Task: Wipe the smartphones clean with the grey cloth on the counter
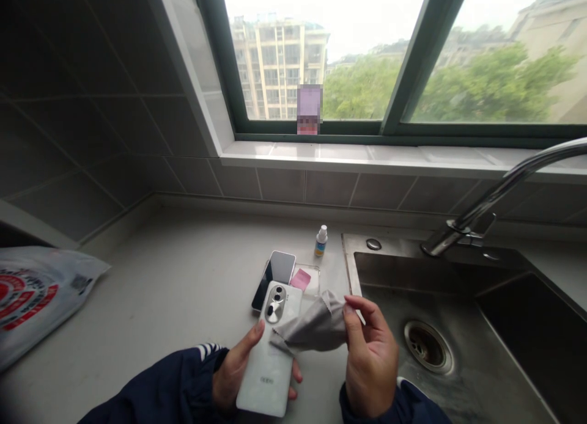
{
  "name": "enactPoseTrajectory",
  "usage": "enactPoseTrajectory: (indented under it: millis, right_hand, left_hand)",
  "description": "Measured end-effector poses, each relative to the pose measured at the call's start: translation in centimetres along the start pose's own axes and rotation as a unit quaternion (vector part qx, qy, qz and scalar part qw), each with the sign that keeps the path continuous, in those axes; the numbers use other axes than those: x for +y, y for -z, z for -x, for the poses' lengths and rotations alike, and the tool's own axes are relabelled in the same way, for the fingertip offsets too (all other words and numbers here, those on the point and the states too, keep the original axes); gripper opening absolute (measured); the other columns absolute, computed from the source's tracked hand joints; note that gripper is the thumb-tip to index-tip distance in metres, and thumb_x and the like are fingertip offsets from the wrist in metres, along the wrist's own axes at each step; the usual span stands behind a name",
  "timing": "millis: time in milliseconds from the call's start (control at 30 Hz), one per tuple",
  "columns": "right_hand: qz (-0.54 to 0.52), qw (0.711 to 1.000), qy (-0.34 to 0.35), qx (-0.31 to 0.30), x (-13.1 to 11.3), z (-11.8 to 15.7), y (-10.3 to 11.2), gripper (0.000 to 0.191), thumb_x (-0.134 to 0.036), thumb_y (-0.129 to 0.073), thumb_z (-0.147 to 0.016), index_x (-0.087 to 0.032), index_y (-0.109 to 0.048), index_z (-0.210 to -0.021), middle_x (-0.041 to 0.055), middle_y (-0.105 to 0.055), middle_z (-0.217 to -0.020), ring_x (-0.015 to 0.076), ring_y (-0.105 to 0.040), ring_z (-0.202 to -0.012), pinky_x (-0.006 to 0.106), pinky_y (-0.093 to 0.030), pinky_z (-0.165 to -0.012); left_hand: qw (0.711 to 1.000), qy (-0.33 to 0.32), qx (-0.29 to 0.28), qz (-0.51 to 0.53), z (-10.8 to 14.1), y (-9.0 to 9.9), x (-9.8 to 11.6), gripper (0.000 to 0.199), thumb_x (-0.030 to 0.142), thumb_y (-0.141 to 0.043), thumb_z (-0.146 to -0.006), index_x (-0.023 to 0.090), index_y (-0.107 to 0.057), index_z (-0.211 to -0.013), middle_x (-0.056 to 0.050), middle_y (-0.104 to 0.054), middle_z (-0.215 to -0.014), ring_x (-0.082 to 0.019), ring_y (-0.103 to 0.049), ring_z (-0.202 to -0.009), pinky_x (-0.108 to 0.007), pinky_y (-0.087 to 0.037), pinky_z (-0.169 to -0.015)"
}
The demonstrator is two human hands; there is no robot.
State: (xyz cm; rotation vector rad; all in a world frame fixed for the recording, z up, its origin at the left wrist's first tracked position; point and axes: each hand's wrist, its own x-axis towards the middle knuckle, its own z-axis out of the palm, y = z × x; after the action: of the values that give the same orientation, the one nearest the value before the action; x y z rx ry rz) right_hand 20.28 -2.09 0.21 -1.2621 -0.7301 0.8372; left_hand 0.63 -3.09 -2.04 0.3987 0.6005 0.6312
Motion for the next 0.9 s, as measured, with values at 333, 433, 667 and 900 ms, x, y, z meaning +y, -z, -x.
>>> enactPoseTrajectory:
  millis: [333, 433, 667, 900]
  right_hand:
    - [0.069, 0.95, 0.304, 0.018, -2.9, 1.2, -0.3, 0.013, -0.015, -0.066, -0.083, -0.019, -0.065, -0.095, 0.0057, -0.061, -0.097, 0.0196, -0.061, -0.09, 0.031, -0.051, -0.076]
    - [0.116, 0.904, 0.344, -0.225, -1.9, 3.0, -0.6, 0.026, -0.001, -0.052, -0.087, -0.019, -0.063, -0.104, 0.0086, -0.06, -0.102, 0.0221, -0.061, -0.101, 0.034, -0.053, -0.083]
    - [0.176, 0.818, 0.354, -0.419, -0.1, 4.6, -1.4, 0.031, -0.001, -0.05, -0.089, -0.015, -0.057, -0.116, 0.0131, -0.06, -0.107, 0.0237, -0.057, -0.111, 0.034, -0.053, -0.091]
    - [0.278, 0.776, 0.416, -0.383, 1.0, 3.6, -1.5, 0.033, -0.003, -0.051, -0.088, -0.013, -0.057, -0.119, 0.0167, -0.057, -0.122, 0.028, -0.048, -0.126, 0.042, -0.049, -0.101]
  left_hand:
    - [0.995, -0.005, -0.098, 0.031, -0.1, 0.0, 0.6, 0.097, 0.078, -0.017, -0.08, -0.001, -0.053, -0.124, -0.023, -0.07, -0.085, -0.028, -0.07, -0.068, -0.034, -0.048, -0.061]
    - [0.992, -0.014, -0.106, 0.061, 0.0, -0.4, 0.4, 0.087, 0.075, -0.022, -0.083, 0.004, -0.059, -0.117, -0.019, -0.07, -0.084, -0.026, -0.069, -0.067, -0.034, -0.048, -0.063]
    - [0.976, -0.096, -0.054, 0.187, 0.4, -2.2, 0.9, 0.044, 0.047, -0.049, -0.09, 0.012, -0.067, -0.071, -0.001, -0.058, -0.067, -0.011, -0.056, -0.066, -0.027, -0.041, -0.087]
    - [0.971, -0.104, -0.068, 0.206, 0.2, -2.5, 1.3, 0.041, 0.045, -0.049, -0.09, 0.011, -0.071, -0.082, -0.005, -0.061, -0.075, -0.016, -0.06, -0.079, -0.028, -0.04, -0.09]
